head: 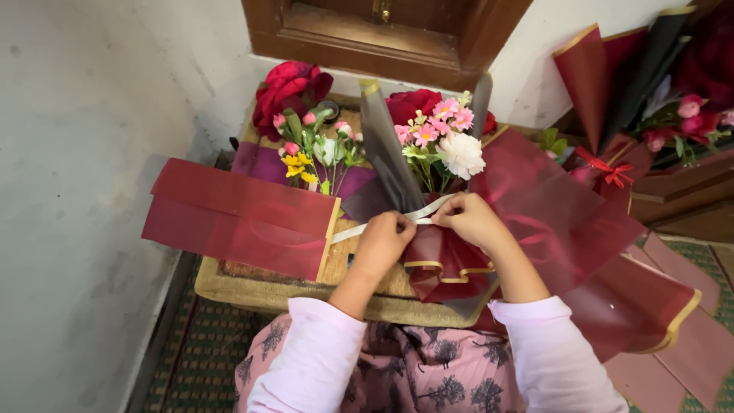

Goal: Wrapping a bouquet of flowers with multiple layers of decorative paper and securing it with ribbons.

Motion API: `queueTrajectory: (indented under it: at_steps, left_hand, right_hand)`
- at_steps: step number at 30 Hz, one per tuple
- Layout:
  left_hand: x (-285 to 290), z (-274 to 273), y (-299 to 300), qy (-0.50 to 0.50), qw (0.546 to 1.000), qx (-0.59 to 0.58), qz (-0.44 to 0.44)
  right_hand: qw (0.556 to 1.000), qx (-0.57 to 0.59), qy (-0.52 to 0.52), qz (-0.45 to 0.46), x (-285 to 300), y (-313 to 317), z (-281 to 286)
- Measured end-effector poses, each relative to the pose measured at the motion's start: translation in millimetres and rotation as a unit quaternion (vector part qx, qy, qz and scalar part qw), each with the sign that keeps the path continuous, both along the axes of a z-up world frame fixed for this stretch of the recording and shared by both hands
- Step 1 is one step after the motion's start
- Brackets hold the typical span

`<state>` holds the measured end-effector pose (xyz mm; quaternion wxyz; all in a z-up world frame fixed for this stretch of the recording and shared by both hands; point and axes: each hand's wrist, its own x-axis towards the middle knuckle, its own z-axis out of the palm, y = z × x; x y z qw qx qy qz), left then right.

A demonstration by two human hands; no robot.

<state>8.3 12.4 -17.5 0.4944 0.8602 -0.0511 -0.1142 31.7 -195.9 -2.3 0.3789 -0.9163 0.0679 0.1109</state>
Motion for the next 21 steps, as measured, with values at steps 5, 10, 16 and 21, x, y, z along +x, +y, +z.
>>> queueTrajectory:
  at_steps: [5,10,16,21]
  left_hand:
    - [3.6,9.9,9.7,0.021,0.999,-0.041,-0.023]
    - [-1.0,41.1,13.1,-0.003,1.000,-0.020,0.019]
    - [-11.5,49.3,-4.9,-0.084,0.988,-0.079,0.105]
    - [-2.6,29.6,-5.8,0.027,0.998,-0.040,0.034]
  right_hand:
    - [0.996,-0.052,-0.066,-0.006,-13.2,1.4,45.8]
    - [0.988,0.017,-0.127,-0.085,-26.3,-35.7,74.5]
    - [0.990,0.091,0.016,-0.106,-16.3,-55.2,14.3]
    - [0.983,0.091,0.043,-0.155,-5.8,-62.7,-25.6]
